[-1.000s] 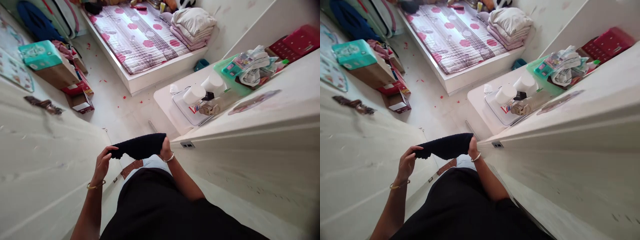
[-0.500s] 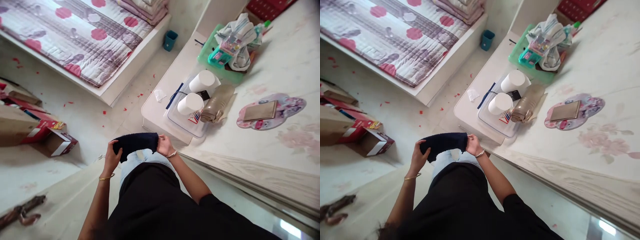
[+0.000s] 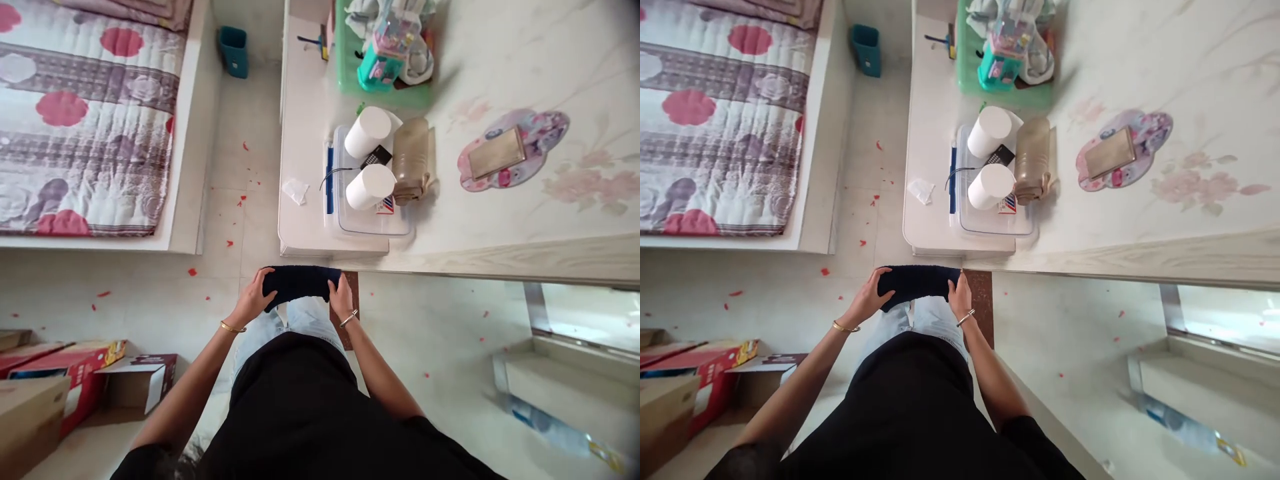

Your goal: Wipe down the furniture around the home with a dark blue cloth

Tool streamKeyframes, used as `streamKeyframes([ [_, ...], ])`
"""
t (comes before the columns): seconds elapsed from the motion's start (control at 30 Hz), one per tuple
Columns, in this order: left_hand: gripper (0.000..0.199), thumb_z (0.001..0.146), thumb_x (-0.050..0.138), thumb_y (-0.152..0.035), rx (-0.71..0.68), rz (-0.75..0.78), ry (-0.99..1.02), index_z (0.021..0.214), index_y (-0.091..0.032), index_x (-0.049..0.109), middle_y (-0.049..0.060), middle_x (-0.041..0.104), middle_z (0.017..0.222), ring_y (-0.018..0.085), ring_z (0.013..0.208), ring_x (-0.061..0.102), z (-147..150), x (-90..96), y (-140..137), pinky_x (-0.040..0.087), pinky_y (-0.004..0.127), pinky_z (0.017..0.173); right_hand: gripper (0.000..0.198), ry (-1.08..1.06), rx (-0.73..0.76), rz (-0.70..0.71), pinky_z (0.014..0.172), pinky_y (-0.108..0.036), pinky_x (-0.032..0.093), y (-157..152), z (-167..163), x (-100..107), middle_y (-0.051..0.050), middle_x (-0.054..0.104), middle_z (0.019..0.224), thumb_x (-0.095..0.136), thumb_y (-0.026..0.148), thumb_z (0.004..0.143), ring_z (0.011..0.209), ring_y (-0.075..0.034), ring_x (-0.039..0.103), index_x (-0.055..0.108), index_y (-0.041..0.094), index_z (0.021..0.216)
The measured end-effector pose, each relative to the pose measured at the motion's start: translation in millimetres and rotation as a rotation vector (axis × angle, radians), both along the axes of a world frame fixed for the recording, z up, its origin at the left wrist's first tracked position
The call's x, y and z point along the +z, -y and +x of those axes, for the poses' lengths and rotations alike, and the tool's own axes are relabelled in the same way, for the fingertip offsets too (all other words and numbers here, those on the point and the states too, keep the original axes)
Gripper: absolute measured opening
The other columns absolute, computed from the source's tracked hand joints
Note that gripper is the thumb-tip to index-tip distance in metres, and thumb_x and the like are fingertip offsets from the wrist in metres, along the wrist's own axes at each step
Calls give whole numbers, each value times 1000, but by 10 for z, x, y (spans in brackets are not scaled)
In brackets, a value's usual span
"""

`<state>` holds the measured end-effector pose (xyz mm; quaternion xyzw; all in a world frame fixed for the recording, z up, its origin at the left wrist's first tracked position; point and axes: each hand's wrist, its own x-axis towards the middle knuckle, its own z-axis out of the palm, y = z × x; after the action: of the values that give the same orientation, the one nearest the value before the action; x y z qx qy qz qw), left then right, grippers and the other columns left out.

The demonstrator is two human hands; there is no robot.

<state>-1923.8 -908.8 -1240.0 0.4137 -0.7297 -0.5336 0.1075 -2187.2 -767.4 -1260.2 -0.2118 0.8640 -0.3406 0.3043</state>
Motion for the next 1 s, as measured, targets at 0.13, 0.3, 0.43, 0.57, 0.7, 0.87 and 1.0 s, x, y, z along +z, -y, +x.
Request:
streamKeyframes([
  [0.13,50,88,58,-23,-102,-6,-9,136,-23,44,10,54,141,27,111,63,-150,-168,284,54,46,97,62,-181,-9,118,104,-57,48,-91,132,-113,-29,64,128,47,50,94,127,-42,60,47,7,139],
  [0.3,51,84,55,-15,-181,-17,-49,133,-22,47,10,57,135,25,106,63,-505,-352,643,54,45,97,55,-278,-75,1,103,-51,52,105,107,-197,-23,60,136,44,50,98,130,-35,60,44,15,140],
  [0.43,50,83,56,-14,-213,-48,-70,132,-21,50,10,57,136,28,118,61,-862,-425,990,51,47,105,38,-388,-64,-155,109,-44,48,501,-32,-267,-15,61,135,37,35,101,129,-26,59,52,21,133],
  [0.57,51,83,55,-12,-308,-80,-11,134,-20,51,11,57,139,29,116,63,-1262,-473,1318,52,51,105,33,-334,-66,-57,101,-41,51,836,-131,-417,-13,64,114,36,23,97,106,-25,64,65,20,114],
  [0.7,54,84,49,-8,-439,-130,-13,135,-22,53,9,59,138,27,114,66,-1576,-473,1478,55,47,102,38,-310,-131,-4,101,-46,50,996,-19,-524,-17,55,122,44,25,93,109,-28,60,61,16,126],
  [0.87,53,94,46,-16,-582,-115,-50,147,-21,47,12,50,152,29,132,59,-1882,-586,1480,51,45,110,60,-327,-209,104,116,-65,31,1267,212,-638,-25,39,145,47,35,95,140,-39,35,42,14,151],
  [1.0,65,102,42,-31,-807,42,22,161,-13,24,20,34,164,30,150,40,-2106,-868,1527,45,45,117,62,-265,-255,119,122,-67,18,1737,262,-934,-24,36,155,47,38,95,150,-39,23,43,15,152],
])
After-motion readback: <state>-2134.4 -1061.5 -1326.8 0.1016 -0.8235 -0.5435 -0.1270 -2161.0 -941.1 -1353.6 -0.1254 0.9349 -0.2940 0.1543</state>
